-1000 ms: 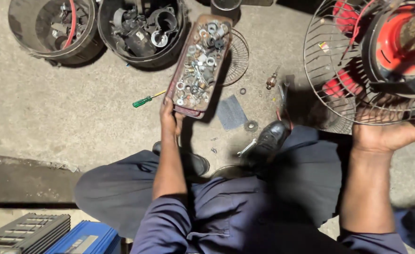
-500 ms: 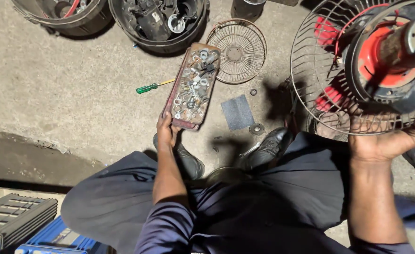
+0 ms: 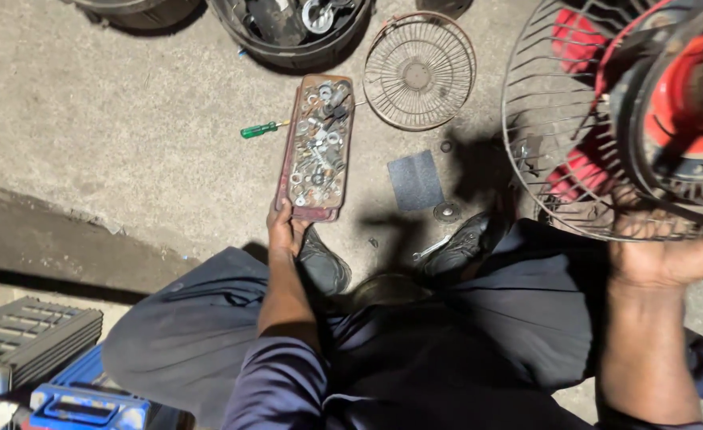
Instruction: The person sits on the floor and assembles a table fan. They attach a metal mounting bracket to the fan motor and cage, then pick up a tray of nuts and bolts to secure the assembly.
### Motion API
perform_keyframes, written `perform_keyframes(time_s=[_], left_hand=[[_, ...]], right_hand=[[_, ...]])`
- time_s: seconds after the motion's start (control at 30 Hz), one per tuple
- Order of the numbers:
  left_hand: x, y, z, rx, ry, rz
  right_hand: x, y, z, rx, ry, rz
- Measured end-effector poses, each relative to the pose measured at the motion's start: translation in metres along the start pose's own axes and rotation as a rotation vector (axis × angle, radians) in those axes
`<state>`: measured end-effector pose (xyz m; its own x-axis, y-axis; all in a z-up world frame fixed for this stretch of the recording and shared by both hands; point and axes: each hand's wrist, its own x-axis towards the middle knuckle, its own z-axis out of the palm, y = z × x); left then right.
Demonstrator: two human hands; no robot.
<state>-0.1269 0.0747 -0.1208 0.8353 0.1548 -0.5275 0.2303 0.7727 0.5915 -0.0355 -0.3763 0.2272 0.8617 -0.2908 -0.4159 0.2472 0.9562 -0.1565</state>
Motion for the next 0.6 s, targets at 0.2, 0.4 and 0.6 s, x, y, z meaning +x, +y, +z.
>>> perform_keyframes(time_s=[0.2, 0.4, 0.6], left_hand=[[-0.001, -0.061, -0.025, -0.163, 0.093, -0.081], [0.017, -0.130, -0.053, 0.039, 0.380, -0.211], [0.027, -0.163, -0.065, 0.275, 0.651, -0.324]], right_hand=[[0.037, -0.094, -0.091, -0.225, -0.050, 0.127], [0.031, -0.106, -0.091, -0.301, -0.092, 0.164], [0.001, -0.075, -0.054, -0.209, -0.097, 0.139]])
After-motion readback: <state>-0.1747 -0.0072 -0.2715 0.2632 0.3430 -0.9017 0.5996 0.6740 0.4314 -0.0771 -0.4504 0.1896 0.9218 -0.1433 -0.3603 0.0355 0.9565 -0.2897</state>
